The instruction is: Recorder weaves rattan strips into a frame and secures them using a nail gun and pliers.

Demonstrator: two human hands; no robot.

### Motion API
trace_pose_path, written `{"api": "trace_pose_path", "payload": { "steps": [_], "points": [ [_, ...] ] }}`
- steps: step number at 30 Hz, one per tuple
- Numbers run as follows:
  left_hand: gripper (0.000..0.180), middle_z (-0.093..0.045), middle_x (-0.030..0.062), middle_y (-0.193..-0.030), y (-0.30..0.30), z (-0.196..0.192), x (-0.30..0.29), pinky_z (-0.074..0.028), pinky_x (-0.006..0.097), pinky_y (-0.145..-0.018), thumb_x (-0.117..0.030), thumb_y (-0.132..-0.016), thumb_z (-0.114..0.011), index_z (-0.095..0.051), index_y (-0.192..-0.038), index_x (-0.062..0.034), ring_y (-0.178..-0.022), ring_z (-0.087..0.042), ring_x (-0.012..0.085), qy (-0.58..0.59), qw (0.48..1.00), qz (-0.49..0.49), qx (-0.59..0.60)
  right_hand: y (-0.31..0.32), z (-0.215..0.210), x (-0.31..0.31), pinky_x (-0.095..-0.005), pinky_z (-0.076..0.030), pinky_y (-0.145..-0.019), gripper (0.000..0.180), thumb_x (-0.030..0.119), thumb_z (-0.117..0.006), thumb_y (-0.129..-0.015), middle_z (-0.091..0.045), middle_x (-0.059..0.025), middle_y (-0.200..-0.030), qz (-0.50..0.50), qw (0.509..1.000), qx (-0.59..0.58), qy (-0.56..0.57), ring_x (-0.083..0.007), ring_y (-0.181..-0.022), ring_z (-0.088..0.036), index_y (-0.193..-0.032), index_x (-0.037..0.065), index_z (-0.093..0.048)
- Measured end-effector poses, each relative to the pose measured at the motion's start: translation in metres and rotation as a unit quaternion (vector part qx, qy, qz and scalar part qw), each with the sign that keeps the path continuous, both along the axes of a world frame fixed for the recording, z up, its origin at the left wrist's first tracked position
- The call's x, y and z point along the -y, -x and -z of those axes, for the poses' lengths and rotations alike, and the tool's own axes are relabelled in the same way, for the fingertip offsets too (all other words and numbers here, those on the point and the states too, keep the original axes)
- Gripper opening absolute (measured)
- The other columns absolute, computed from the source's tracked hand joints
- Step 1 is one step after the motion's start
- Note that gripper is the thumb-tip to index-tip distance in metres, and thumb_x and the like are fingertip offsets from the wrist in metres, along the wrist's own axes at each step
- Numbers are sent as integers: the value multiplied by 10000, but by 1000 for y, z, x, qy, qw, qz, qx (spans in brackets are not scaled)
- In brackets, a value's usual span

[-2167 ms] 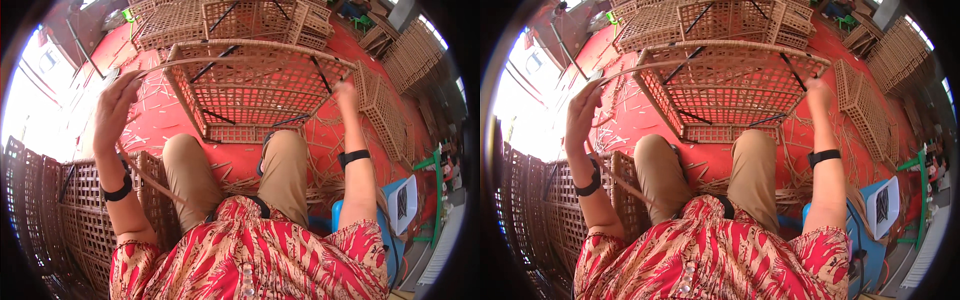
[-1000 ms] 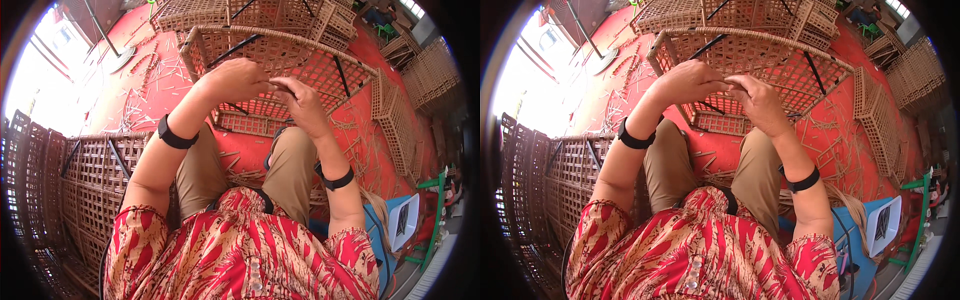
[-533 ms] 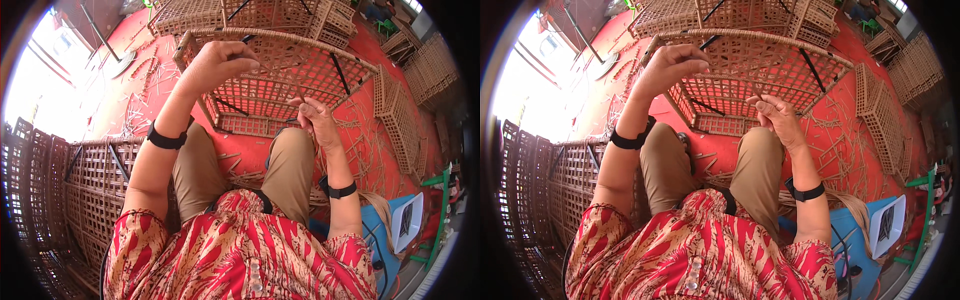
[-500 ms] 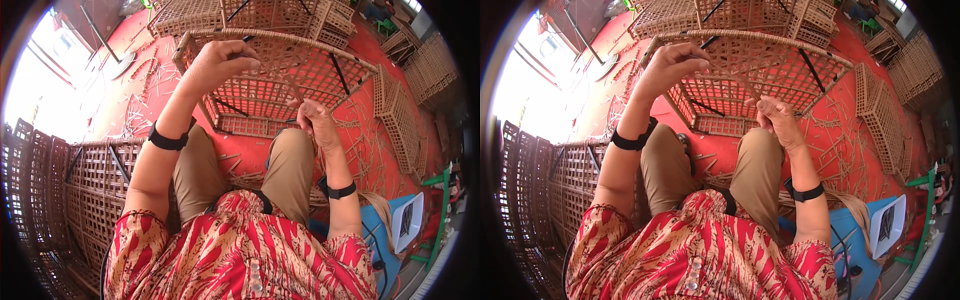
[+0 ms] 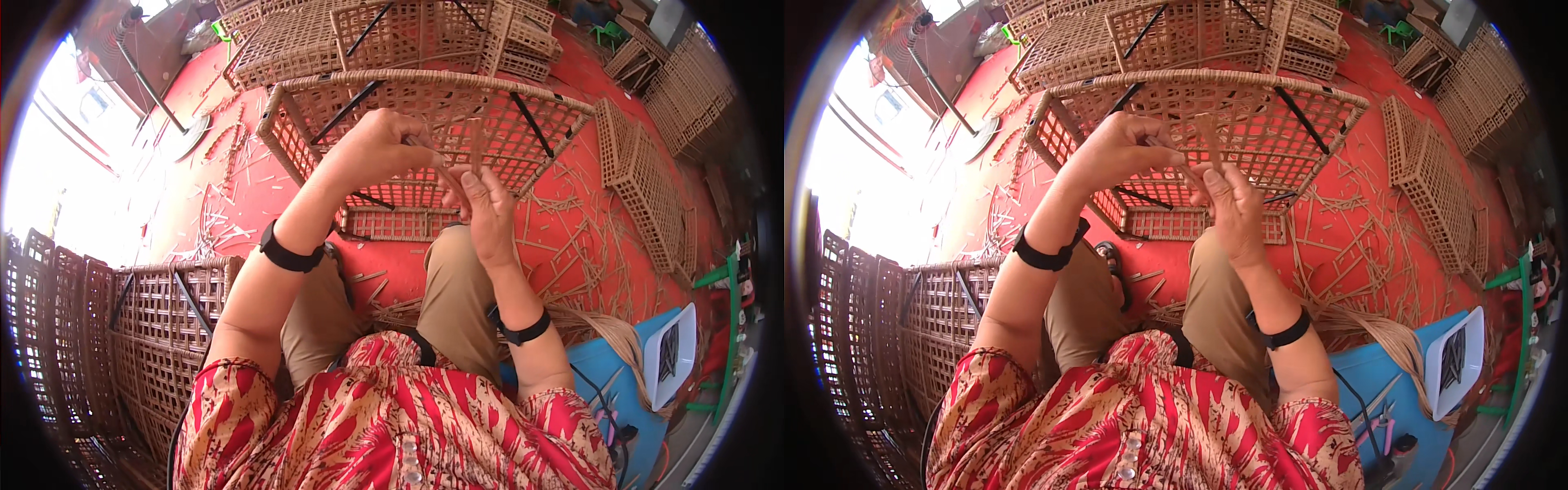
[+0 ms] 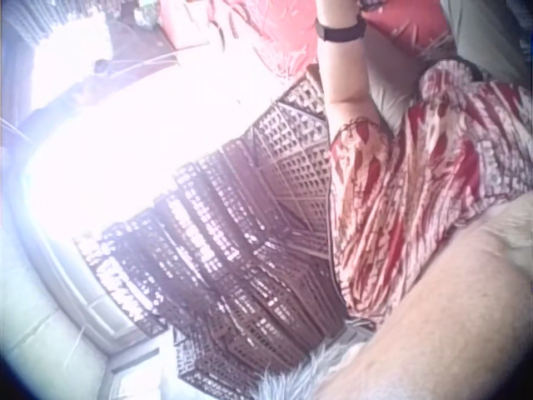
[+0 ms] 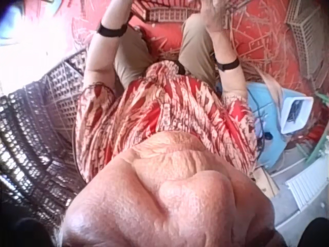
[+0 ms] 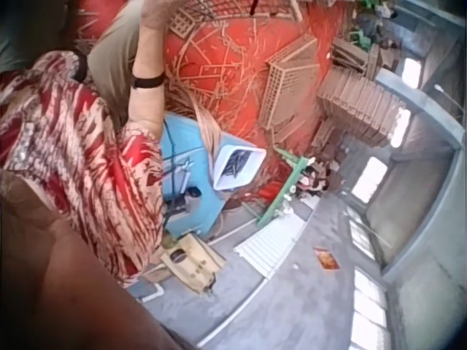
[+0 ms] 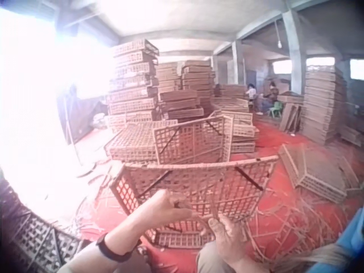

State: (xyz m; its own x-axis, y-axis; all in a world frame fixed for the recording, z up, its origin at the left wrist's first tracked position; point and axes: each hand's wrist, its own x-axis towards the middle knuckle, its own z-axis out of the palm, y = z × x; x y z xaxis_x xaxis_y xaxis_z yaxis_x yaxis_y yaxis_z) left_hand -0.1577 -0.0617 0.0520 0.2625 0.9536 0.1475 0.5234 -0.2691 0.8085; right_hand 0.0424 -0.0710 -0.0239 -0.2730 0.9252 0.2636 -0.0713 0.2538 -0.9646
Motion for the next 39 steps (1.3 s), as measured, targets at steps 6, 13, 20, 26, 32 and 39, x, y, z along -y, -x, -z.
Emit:
{"api": "trace_pose_path", "payload": {
  "steps": [6,13,20,26,32,39],
  "points": [
    [198,-661,52,-749,3,10,-47,-491,271,-611,-191,-831,-704,-687,-896,-5,-683,-598,98,-70,997,21,-18,-4,14,-17,-192,-415,-533,279,218,-550,-971,-589,4,-720,42,999,-27,-4,-32,-614,-507,-1149,21,-632],
    [652,-581,157,-1234,99,25,-128,-374,455,-985,-580,-830,-576,-591,-1233,-68,-1200,-495,312,-203,919,-203,-270,-22,46,-56,-217,-473,-610,354,131,-557,-957,-626,-22,-798,92,980,-157,76,-92,-689,-598,-1281,-9,-539],
    [530,-660,181,-958,87,23,-87,-394,514,-895,-547,-881,-500,-647,-1000,-52,-972,-605,370,-146,920,-200,-303,-33,58,-87,-259,-510,-724,377,84,-565,-944,-672,-87,-953,123,963,-226,77,-157,-863,-656,-1300,-24,-508],
    [496,-636,224,-945,66,7,-24,-442,461,-824,-448,-927,-509,-603,-1006,33,-940,-593,383,-171,925,-131,-314,-37,77,-80,-264,-492,-768,235,67,-564,-939,-676,-74,-967,118,945,-282,121,-147,-900,-642,-1161,-2,-590],
    [346,-557,171,-780,39,-34,35,-421,438,-739,-335,-939,-528,-582,-885,2,-794,-567,343,9,904,-44,-425,-45,83,-43,-283,-469,-787,167,59,-571,-928,-673,-62,-930,35,926,-356,120,-149,-874,-616,-1081,20,-624],
    [284,-578,163,-861,16,-45,55,-441,449,-803,-271,-889,-589,-604,-965,3,-898,-569,359,-1,864,148,-481,-61,93,3,-310,-474,-757,111,81,-645,-888,-676,-50,-925,19,911,-384,146,-169,-858,-616,-997,61,-658]
  ]
}}
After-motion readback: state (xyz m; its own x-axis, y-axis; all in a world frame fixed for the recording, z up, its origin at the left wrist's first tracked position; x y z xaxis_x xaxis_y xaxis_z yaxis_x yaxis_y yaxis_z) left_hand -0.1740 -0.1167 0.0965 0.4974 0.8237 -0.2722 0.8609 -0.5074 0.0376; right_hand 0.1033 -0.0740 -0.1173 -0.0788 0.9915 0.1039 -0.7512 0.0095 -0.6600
